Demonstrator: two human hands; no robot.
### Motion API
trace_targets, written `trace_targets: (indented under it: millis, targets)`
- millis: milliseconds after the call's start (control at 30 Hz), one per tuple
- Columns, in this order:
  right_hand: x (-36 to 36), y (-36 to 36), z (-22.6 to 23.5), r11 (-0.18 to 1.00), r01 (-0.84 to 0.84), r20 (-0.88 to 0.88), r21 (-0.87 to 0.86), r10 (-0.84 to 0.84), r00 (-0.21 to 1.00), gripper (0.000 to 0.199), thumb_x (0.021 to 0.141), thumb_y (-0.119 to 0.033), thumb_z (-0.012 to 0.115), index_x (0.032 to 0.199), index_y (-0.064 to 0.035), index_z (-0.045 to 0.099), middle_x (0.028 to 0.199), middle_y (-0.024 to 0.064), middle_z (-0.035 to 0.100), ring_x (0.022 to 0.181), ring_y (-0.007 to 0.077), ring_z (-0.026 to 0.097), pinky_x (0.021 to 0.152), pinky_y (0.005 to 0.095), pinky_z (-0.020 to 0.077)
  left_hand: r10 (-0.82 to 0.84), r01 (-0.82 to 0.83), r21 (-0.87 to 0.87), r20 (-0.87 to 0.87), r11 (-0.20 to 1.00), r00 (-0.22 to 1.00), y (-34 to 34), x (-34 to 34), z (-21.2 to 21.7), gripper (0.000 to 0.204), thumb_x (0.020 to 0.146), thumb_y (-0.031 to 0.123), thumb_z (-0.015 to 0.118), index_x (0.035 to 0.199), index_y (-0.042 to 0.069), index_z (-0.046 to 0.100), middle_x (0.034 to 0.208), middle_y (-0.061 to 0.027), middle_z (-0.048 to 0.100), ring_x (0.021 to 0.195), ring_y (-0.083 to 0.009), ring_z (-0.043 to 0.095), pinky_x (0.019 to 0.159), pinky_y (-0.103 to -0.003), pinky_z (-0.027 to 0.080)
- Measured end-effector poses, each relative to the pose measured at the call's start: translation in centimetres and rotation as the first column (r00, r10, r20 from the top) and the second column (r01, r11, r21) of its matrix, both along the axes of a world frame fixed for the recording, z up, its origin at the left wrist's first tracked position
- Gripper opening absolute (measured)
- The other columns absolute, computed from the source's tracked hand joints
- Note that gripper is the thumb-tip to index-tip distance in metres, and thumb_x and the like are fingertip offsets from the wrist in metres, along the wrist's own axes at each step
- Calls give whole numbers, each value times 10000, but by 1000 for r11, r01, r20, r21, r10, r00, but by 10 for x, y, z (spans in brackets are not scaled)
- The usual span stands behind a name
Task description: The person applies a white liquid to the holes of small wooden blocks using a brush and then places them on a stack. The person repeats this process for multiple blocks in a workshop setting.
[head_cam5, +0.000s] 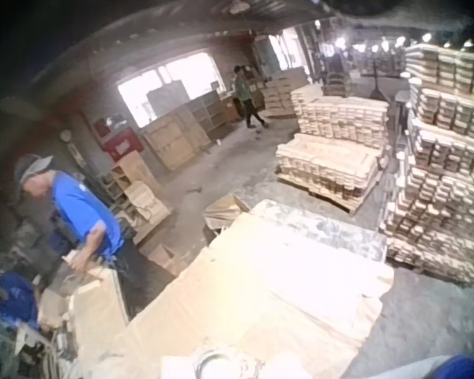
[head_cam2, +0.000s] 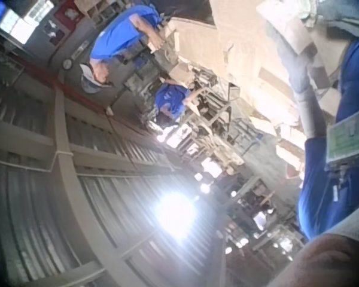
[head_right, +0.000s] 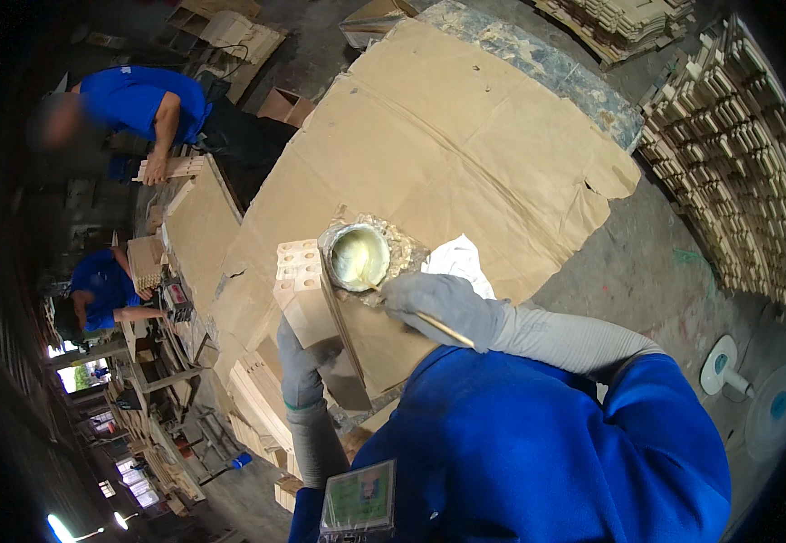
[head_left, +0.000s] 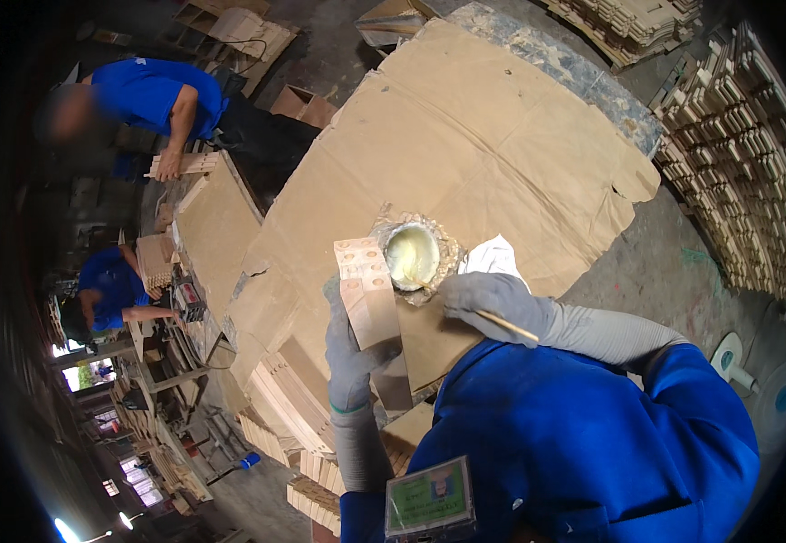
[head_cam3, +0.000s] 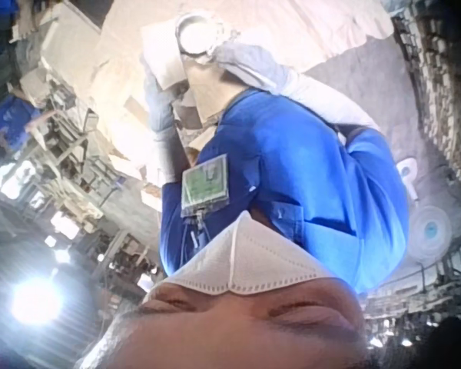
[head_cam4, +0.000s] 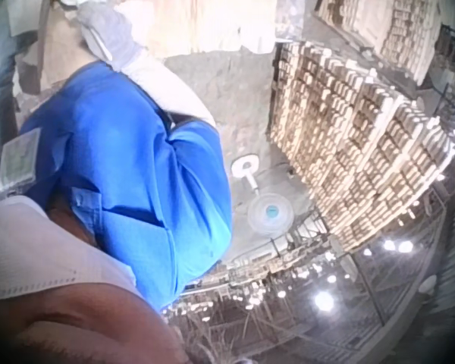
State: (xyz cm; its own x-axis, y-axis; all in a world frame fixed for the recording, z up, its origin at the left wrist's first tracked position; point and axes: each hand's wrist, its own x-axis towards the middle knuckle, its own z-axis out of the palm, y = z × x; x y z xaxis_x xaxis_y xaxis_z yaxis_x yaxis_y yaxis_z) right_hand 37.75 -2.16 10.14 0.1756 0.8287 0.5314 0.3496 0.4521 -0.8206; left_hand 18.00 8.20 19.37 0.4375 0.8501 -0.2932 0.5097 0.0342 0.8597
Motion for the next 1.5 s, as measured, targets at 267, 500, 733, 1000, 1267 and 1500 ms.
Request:
trace_targets:
  millis: [267,500,733,1000,1267,1500]
  targets:
    - [11,3,11,904,-111,-193,-413,32,981,220,870,-225,575,1029,-78,613,1029,110,631,918,271,621,781,340,493,13,-21,74,104,997,995,-3,3,4,593,554,117,678,1118,-11,548,940,-50,619,814,-141,584,729,-275,483]
    - [9,-1,14,952,-127,-153,-280,87,984,220,859,-234,625,998,-64,612,954,89,643,850,239,624,753,339,499,21,-23,54,37,998,999,-6,7,11,653,535,103,693,1159,4,525,983,-60,612,855,-165,580,763,-293,478]
    - [22,3,38,790,-315,-782,-525,-302,546,183,811,-95,684,950,-14,596,917,83,644,814,123,606,701,274,498,102,-101,-28,52,995,993,-17,-34,0,911,485,121,727,1320,10,381,1131,-104,581,979,-189,574,849,-314,468]
    - [55,50,107,797,-418,-734,-437,-47,678,255,847,-220,652,865,23,575,793,88,630,653,106,616,599,220,522,121,-92,-195,141,977,983,-58,-48,19,1014,481,110,763,1371,-16,293,1207,-119,536,1078,-213,546,912,-333,451]
    - [43,59,151,736,-501,-545,-456,214,811,235,830,-212,674,818,-13,550,730,60,604,609,94,614,544,206,511,86,7,-258,349,966,933,-73,-45,11,1030,526,91,797,1399,-18,261,1266,-95,484,1148,-187,481,954,-326,411]
    - [36,55,139,695,-598,-604,-401,290,742,191,826,-195,657,788,-39,553,722,51,592,610,114,577,578,248,481,-19,63,-165,257,984,966,-74,-37,14,973,549,101,788,1380,-20,297,1238,-85,502,1113,-165,492,931,-306,421]
